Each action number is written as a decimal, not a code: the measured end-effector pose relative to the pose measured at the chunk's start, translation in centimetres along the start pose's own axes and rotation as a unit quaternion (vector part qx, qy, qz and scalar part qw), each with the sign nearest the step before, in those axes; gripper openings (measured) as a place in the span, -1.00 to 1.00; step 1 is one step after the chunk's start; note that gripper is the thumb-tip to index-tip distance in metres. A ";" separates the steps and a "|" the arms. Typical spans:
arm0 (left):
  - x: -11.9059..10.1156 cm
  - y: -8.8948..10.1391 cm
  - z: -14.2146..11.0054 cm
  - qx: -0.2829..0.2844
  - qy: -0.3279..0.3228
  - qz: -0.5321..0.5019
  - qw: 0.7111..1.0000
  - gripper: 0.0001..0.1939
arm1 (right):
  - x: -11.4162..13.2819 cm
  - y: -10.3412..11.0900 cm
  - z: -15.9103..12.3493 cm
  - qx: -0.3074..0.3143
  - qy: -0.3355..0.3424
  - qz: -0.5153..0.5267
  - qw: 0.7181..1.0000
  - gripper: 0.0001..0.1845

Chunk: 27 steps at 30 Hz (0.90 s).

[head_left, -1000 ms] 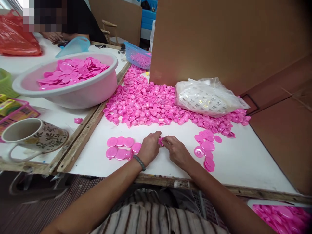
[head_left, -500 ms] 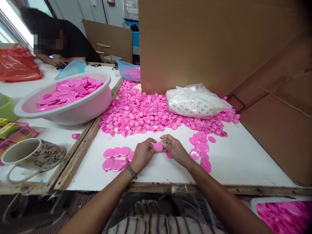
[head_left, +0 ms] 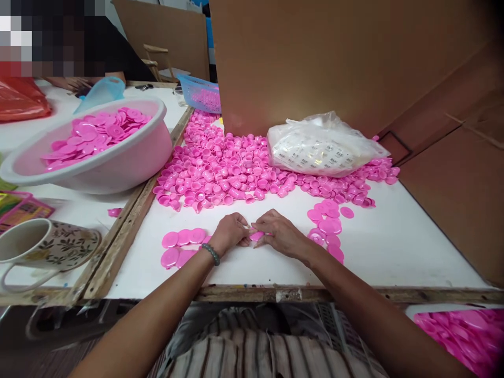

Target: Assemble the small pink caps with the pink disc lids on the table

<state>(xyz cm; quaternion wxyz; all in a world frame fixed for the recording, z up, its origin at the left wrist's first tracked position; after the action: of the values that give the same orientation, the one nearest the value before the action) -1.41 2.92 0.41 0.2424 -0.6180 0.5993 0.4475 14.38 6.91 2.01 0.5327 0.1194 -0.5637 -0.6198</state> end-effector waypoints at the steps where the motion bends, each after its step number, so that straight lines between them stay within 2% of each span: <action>1: 0.1 0.0 0.0 -0.002 -0.001 -0.003 1.000 -0.66 | -0.2 -0.1 -0.1 -0.005 -0.004 0.004 1.000 -0.86; 5: 0.2 -0.1 -0.1 -0.002 -0.006 -0.019 1.000 -0.66 | -0.4 -0.7 -0.7 -0.040 -0.036 0.007 0.999 -0.87; 8: 0.2 -0.1 -0.2 -0.003 -0.016 -0.029 0.999 -0.67 | 0.4 -1.1 -1.3 -0.087 -0.080 -0.002 0.993 -0.86; 12: 0.3 -0.1 -0.5 -0.039 -0.033 -0.044 0.998 -0.71 | 1.3 -1.1 -1.7 -0.128 -0.139 -0.038 0.981 -0.69; 16: 0.6 0.0 -0.9 -0.021 -0.030 -0.101 0.994 -0.73 | 1.1 -0.7 -1.4 -0.076 -0.099 0.000 0.992 -0.78; 19: 0.7 0.0 -1.0 -0.010 -0.004 -0.126 0.992 -0.75 | 0.4 -0.5 -0.8 -0.041 -0.089 0.020 0.995 -0.87; 23: 0.8 -0.2 -0.9 -0.021 0.027 -0.093 0.995 -0.74 | -0.1 -0.7 -0.4 -0.031 -0.125 0.052 0.990 -0.80; 27: 0.9 -0.3 -0.6 -0.028 0.013 -0.030 0.999 -0.75 | 0.2 -1.0 -0.4 -0.046 -0.139 0.043 0.988 -0.81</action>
<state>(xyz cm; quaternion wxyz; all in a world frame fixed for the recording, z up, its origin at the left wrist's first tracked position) -1.05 2.03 -0.12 0.2306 -0.6480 0.5708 0.4484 14.05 6.34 1.12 0.4805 -0.0166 -0.6075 -0.6323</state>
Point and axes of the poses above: each hand's wrist, its own z-axis towards the middle knuckle, its own y-axis out of the back of the hand, x = y × z, the point moved 1 cm from there along z, towards the middle knuckle, and after that the axes turned 13 degrees about -x, right-handed, at the moved point
